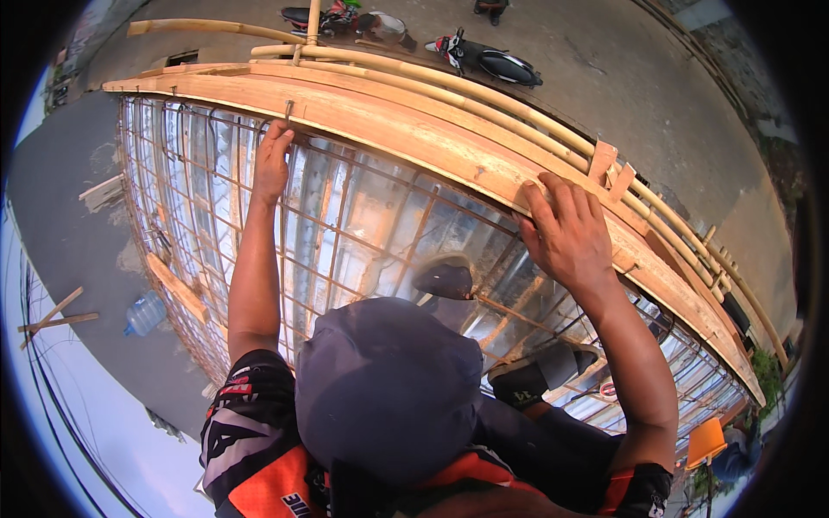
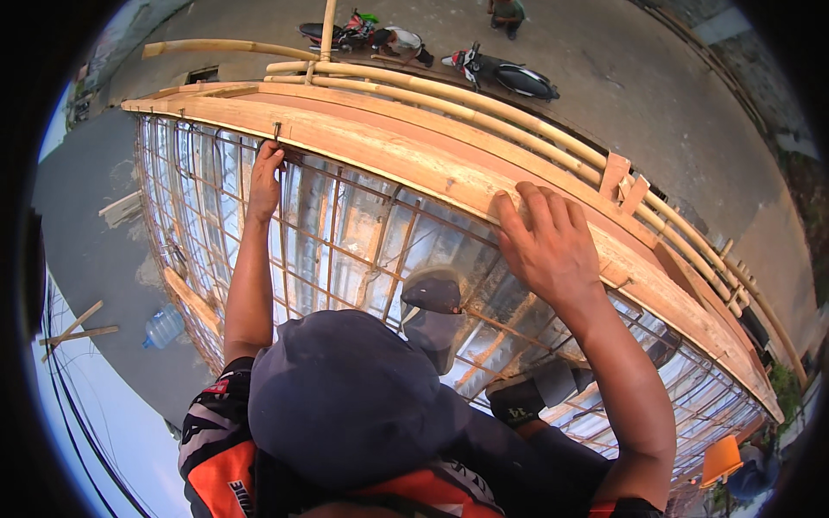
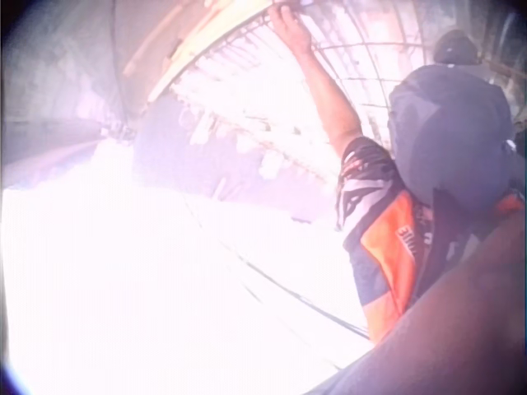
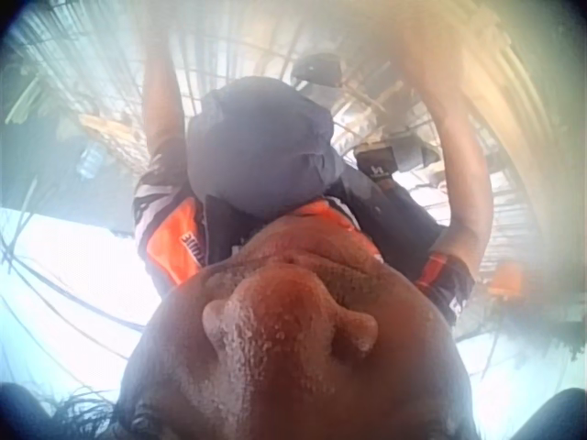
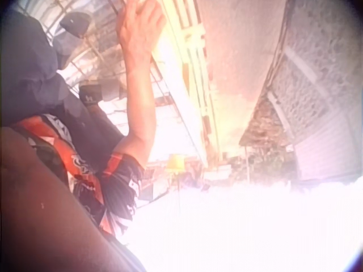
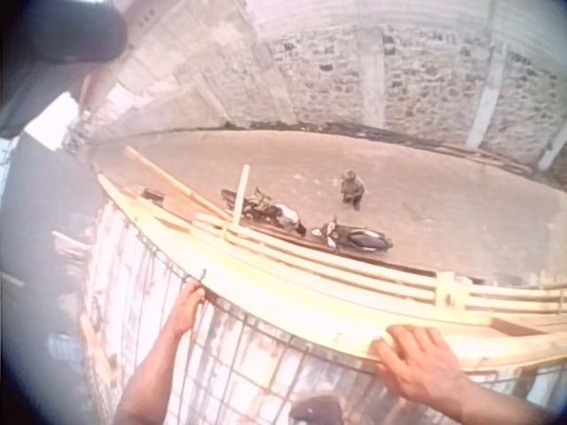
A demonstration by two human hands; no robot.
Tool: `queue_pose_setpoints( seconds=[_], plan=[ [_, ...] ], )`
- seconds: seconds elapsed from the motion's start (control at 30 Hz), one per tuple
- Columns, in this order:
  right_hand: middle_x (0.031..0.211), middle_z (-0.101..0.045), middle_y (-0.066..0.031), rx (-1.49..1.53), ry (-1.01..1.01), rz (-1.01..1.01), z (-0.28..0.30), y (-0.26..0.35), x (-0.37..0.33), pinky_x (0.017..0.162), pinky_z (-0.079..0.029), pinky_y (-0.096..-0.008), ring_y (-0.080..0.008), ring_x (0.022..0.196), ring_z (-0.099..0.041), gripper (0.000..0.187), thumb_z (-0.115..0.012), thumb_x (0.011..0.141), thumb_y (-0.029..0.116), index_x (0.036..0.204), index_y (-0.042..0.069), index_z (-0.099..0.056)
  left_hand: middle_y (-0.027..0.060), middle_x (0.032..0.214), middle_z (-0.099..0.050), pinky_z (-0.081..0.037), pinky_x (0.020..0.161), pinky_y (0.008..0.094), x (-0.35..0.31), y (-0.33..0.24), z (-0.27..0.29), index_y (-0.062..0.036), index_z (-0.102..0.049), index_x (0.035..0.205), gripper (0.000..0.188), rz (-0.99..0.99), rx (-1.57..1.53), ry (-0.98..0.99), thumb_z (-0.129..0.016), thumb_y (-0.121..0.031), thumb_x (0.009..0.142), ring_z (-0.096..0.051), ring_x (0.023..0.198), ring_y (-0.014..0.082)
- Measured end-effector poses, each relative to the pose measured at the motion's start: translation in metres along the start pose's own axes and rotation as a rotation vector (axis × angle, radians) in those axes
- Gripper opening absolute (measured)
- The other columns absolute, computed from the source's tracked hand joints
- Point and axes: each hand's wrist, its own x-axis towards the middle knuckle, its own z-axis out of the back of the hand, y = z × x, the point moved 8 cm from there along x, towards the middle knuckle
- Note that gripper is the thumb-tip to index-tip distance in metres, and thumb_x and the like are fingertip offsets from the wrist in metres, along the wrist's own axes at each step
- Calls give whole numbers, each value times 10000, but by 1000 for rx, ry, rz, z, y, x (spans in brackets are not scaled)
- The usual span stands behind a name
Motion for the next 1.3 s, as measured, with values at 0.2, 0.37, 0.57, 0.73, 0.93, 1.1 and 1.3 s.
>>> queue_pose_setpoints(
  seconds=[0.2,0.37,0.57,0.73,0.93,1.1,1.3],
  plan=[
    [1401,-658,-142,1,-7,11,1,0,1,1023,-529,-459,-311,1233,-660,554,-806,955,278,1463,146,-630,110,1093,-636,-515,956,365,-13,-33,0,-6,-658,1211,191,-242,375,-87,-590,-182,1178,-621,1025,261],
    [1408,-657,-143,-22,-9,-4,-2,1,1,1029,-527,-461,-310,1235,-658,575,-820,927,271,1456,148,-632,123,1050,-710,-535,886,384,-34,-54,-23,8,-737,1141,301,-58,425,-286,-571,-237,1195,-669,950,263],
    [1441,-650,-145,-29,6,-23,-9,-1,-2,1050,-518,-473,-321,1254,-648,566,-818,924,270,1443,128,-642,65,1003,-787,-501,692,217,-33,-25,-49,55,-782,1181,382,341,-354,-370,-755,-320,1114,-648,770,82],
    [1449,-646,-140,-13,21,-25,-8,0,0,1052,-516,-472,-320,1263,-643,562,-808,943,283,1452,115,-641,57,1039,-787,-505,661,255,-31,-14,0,43,-783,1210,542,368,115,-336,-900,-434,980,-646,751,85],
    [1441,-648,-131,-20,15,-41,-6,-1,-1,1046,-516,-469,-312,1263,-642,542,-790,961,282,1461,140,-633,118,1042,-772,-556,752,409,-4,-54,-6,-10,-776,1219,486,-59,773,-397,-888,-381,926,-702,810,289],
    [1417,-656,-115,-6,1,-36,-3,-1,-1,1031,-521,-458,-302,1248,-646,524,-776,972,276,1463,169,-628,144,1071,-749,-555,891,431,-3,-35,-16,4,-788,1040,294,27,513,-405,-844,-274,961,-709,974,325],
    [1424,-653,-143,-5,1,-35,-3,0,-2,1054,-525,-488,-349,1243,-657,570,-822,933,219,1451,84,-625,100,1053,-720,-511,917,390,3,-38,1,-21,-771,1024,319,-230,489,-213,-853,-329,1021,-637,1031,261]
  ],
)
